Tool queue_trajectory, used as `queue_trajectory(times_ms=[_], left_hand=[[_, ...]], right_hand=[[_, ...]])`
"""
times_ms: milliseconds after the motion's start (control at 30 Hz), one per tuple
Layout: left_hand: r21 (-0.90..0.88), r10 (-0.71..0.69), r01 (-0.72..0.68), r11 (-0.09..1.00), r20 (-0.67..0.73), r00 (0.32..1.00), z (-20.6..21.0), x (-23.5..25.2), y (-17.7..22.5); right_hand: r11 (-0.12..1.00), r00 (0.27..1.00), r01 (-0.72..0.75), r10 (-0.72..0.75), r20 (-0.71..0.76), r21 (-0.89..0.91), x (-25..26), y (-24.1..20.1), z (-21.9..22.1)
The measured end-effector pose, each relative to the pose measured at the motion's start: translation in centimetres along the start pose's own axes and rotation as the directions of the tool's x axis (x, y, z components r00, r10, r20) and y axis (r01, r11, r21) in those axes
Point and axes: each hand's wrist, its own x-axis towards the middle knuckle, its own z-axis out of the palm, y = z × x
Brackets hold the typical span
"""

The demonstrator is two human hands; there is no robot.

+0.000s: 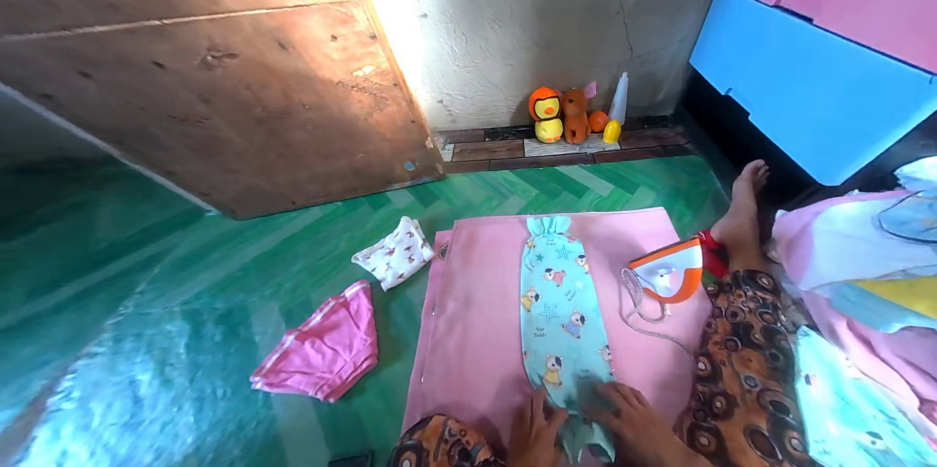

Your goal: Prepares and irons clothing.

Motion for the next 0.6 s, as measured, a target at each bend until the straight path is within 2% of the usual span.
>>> queue_trajectory(times_ms=[133,333,467,600], left_hand=[[0.0,0.117,-0.117,0.993,-0.068,0.991,-0.4,-0.1,-0.2],[-0.104,0.319,-0.317,0.943,0.001,0.948,-0.4,-1.6,-0.5],[-0.149,0.323,-0.31,0.939,0.071,0.944,0.2,-2.2,-0.3],[-0.146,0.257,-0.236,0.961,0.151,0.955,-0.2,-1.8,-0.1]], right_hand=[[0.998,0.993,0.014,-0.021,0.113,0.063,0.0,0.2,-1.0],[0.978,0.973,-0.025,-0.023,0.232,0.205,-2.1,0.0,-2.2],[0.97,0.925,-0.02,-0.074,0.373,0.241,-2.6,1.9,0.0],[0.969,0.913,-0.041,-0.063,0.403,0.244,-2.2,1.9,0.3]])
